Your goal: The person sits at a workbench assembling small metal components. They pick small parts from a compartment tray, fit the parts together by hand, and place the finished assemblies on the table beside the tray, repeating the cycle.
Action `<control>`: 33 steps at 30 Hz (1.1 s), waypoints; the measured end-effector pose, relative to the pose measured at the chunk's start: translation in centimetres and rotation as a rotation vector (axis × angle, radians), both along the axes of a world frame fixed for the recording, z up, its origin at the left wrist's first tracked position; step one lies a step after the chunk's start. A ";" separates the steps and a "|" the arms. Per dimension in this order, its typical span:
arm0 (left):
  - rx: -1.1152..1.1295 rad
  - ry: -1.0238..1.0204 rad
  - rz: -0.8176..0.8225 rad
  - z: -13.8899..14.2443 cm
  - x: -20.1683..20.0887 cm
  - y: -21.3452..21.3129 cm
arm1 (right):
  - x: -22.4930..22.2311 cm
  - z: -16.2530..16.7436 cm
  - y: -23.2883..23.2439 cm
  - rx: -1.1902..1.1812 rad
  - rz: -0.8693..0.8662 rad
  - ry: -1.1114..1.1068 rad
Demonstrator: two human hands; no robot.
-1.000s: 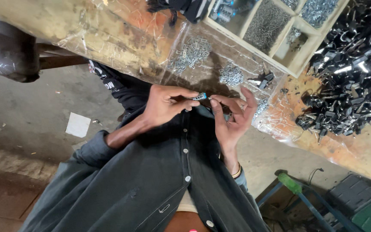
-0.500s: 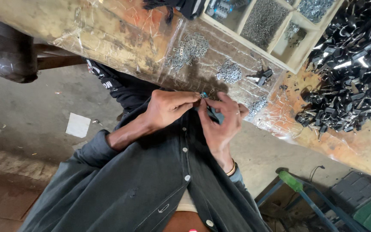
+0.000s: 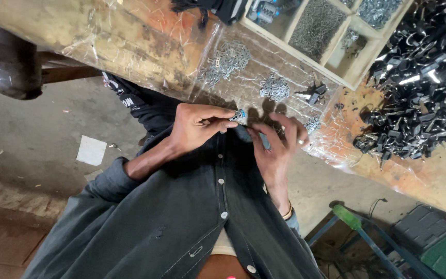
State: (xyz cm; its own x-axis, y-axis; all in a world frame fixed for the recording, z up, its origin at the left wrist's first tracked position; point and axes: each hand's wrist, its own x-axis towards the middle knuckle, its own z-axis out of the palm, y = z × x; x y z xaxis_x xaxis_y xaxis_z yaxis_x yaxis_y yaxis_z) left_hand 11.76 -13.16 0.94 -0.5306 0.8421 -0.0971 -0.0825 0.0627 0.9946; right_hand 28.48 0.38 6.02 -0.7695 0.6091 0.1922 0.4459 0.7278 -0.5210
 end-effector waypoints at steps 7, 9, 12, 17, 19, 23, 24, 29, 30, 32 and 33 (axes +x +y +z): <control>0.005 -0.009 0.006 0.1 0.5 0.1 | 1.3 -2.6 -0.7 0.123 0.011 0.110; 0.022 -0.014 0.002 0.1 0.6 0.1 | 1.8 -2.9 -0.2 0.199 0.075 0.124; 0.033 0.009 -0.003 0.0 0.7 0.0 | 2.5 -3.0 0.4 0.254 0.160 0.121; 0.019 -0.001 0.014 0.1 1.1 -0.1 | 2.3 -2.8 0.5 0.051 0.151 0.258; 0.009 -0.001 0.006 0.2 1.2 -0.2 | 1.9 -2.5 -0.1 -0.107 0.105 0.322; -0.024 0.086 0.003 0.3 1.4 -0.1 | 0.3 -1.9 -1.6 -0.534 -0.044 0.432; -0.022 0.108 -0.002 0.4 1.4 -0.1 | -0.1 -1.7 -1.8 -0.638 -0.077 0.473; 0.051 0.397 0.006 0.7 1.4 -0.2 | -0.8 0.1 -1.9 -0.617 -0.101 0.346; 0.087 0.479 -0.024 0.7 1.3 -0.2 | -0.6 0.5 -1.7 -0.481 -0.078 0.265; 0.166 0.631 -0.090 0.8 1.0 -0.3 | 0.2 0.9 -1.0 -0.322 -0.010 0.133; 0.149 0.587 -0.108 0.8 1.2 -0.1 | 0.6 1.1 -0.2 -0.298 0.036 0.086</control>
State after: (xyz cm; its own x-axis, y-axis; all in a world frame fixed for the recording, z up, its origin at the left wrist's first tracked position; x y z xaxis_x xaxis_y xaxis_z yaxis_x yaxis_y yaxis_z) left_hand 12.99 -13.27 1.79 -0.3707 0.8760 0.3085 0.4806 -0.1033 0.8708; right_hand 29.13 0.20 7.10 -0.7804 0.6208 0.0744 0.3675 0.5518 -0.7486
